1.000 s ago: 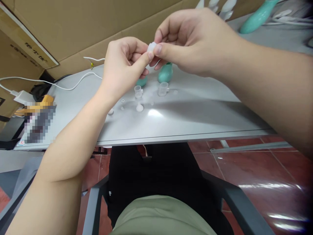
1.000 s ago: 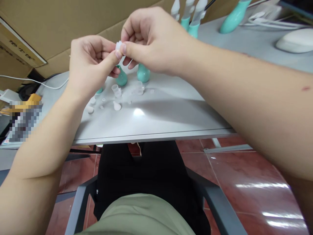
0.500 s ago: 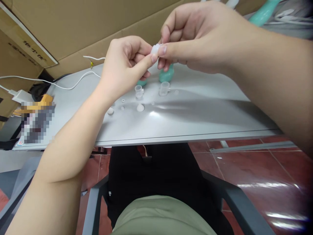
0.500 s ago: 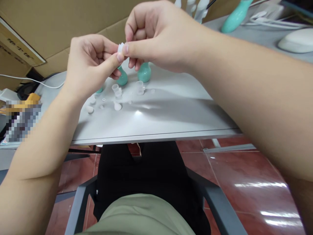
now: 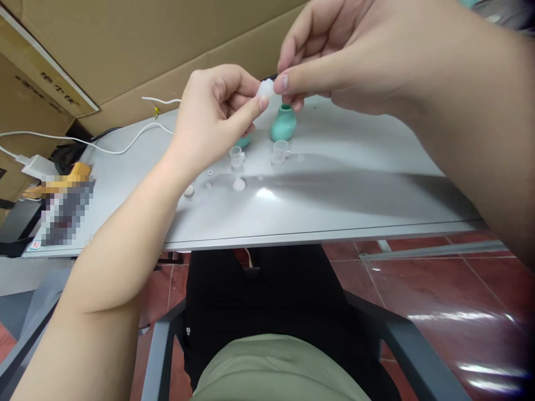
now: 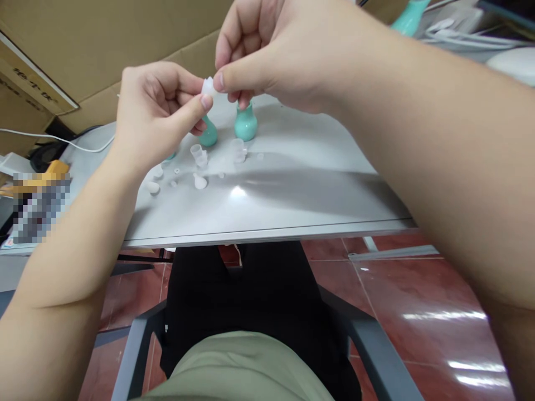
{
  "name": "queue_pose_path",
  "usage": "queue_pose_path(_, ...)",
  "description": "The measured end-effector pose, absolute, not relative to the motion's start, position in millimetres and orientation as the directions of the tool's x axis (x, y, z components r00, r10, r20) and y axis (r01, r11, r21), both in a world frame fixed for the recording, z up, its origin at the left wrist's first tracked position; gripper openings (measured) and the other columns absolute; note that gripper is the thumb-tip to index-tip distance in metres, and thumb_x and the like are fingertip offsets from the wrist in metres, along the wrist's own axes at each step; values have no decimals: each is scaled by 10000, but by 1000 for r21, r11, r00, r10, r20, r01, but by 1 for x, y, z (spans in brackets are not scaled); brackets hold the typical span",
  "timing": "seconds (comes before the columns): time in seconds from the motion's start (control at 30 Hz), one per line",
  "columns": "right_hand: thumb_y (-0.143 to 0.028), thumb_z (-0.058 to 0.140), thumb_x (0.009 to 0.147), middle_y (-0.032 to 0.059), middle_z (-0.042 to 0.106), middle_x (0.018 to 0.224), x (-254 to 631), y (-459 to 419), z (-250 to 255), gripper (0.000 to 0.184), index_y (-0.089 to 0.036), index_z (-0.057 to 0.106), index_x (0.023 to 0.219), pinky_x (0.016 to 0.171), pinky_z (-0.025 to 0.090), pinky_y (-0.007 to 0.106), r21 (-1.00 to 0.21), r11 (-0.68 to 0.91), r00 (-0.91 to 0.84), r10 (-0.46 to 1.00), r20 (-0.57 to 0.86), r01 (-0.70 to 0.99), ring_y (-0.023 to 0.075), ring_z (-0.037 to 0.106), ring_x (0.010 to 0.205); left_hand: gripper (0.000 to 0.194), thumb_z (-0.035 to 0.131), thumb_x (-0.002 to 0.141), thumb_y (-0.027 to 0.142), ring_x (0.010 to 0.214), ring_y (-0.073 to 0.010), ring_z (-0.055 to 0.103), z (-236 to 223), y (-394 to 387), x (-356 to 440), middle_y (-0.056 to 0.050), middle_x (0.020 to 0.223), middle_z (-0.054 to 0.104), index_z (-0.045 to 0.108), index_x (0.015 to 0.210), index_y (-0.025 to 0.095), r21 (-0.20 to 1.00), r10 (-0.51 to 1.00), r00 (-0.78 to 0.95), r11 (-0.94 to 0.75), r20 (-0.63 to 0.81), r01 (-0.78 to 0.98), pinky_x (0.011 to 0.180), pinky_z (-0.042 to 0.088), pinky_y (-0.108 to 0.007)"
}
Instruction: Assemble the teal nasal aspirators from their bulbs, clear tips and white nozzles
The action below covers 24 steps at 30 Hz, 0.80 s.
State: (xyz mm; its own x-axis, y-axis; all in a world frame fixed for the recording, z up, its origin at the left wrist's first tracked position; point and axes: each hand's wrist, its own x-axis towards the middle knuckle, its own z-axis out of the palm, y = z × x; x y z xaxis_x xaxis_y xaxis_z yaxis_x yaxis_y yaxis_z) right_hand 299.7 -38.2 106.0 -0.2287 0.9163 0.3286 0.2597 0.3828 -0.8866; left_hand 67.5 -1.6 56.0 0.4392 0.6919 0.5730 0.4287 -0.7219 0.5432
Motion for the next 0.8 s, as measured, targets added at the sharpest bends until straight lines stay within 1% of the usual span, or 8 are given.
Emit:
queue_pose_path(0.1, 190, 755, 1084, -153, 747, 658, 312, -40, 107, 283, -73, 843, 1029, 572, 485, 31, -876, 427, -261, 892, 369, 223, -17, 673, 584, 259, 841, 1133, 565, 800, -247, 779, 59, -12, 67, -46, 996, 887, 897, 1068, 321, 502, 644, 401, -763, 652, 409, 733, 662, -450)
queue_pose_path(0.23, -64, 850, 1051, -121, 834, 801, 348, -9, 107, 129, -27, 912, 1158, 729, 443, -52, -779, 514, -419, 834, 357, 359, -47, 787, 716, 208, 772, 1057, 341, 803, -262, 778, 66, -27, 66, -53, 937, 846, 977, 1032, 313, 360, 499, 460, -861, 734, 360, 733, 609, -450)
queue_pose_path(0.33, -107, 871, 884, -80, 863, 857, 371, 26, 107, 298, 42, 912, 1139, 751, 488, -32, -614, 444, -584, 811, -34, 652, 42, 868, 763, 261, 759, 1047, 246, 780, -219, 733, 71, -33, 63, -43, 919, 842, 1009, 1121, 267, 261, 412, 608, -909, 679, 324, 739, 612, -404)
queue_pose_path(0.4, -32, 807, 887, -91, 872, 887, 374, 38, 105, 369, 71, 896, 1230, 753, 454, -58, -542, 402, -617, 726, -304, 738, 6, 846, 745, 252, 758, 1043, 185, 753, -190, 688, 73, -38, 63, -40, 909, 840, 996, 1113, 228, 250, 387, 711, -922, 587, 296, 753, 609, -378)
queue_pose_path(0.47, -21, 757, 930, -130, 825, 810, 367, 36, 101, 318, 91, 871, 1205, 712, 382, -80, -525, 424, -657, 628, -416, 738, -51, 764, 632, 232, 773, 1039, 149, 755, -177, 678, 76, -44, 65, -48, 919, 841, 989, 1112, 189, 266, 395, 782, -917, 483, 298, 794, 614, -372)
queue_pose_path(0.57, -2, 706, 952, -169, 700, 662, 351, 22, 91, 185, 101, 836, 1034, 645, 273, -83, -578, 444, -718, 547, -430, 685, -81, 649, 516, 209, 807, 1044, 78, 784, -177, 703, 80, -56, 73, -48, 948, 847, 984, 1112, 167, 200, 438, 832, -898, 340, 391, 823, 594, -369)
queue_pose_path(0.7, -43, 588, 1014, -186, 678, 671, 344, 15, 77, 274, 90, 821, 960, 668, 243, -77, -608, 423, -723, 556, -410, 671, -120, 596, 513, 169, 840, 1101, 66, 860, -193, 776, 81, -67, 87, -46, 1047, 877, 973, 1133, 165, 91, 506, 843, -862, 184, 498, 880, 606, -378)
queue_pose_path(0.8, -119, 760, 985, -216, 682, 671, 348, 21, 69, 181, 36, 850, 959, 609, 146, -68, -543, 513, -734, 586, -344, 665, -132, 530, 463, 163, 825, 1126, 98, 897, -215, 792, 76, -68, 93, -42, 1042, 868, 969, 1112, 172, 89, 530, 838, -848, 129, 522, 891, 601, -386)
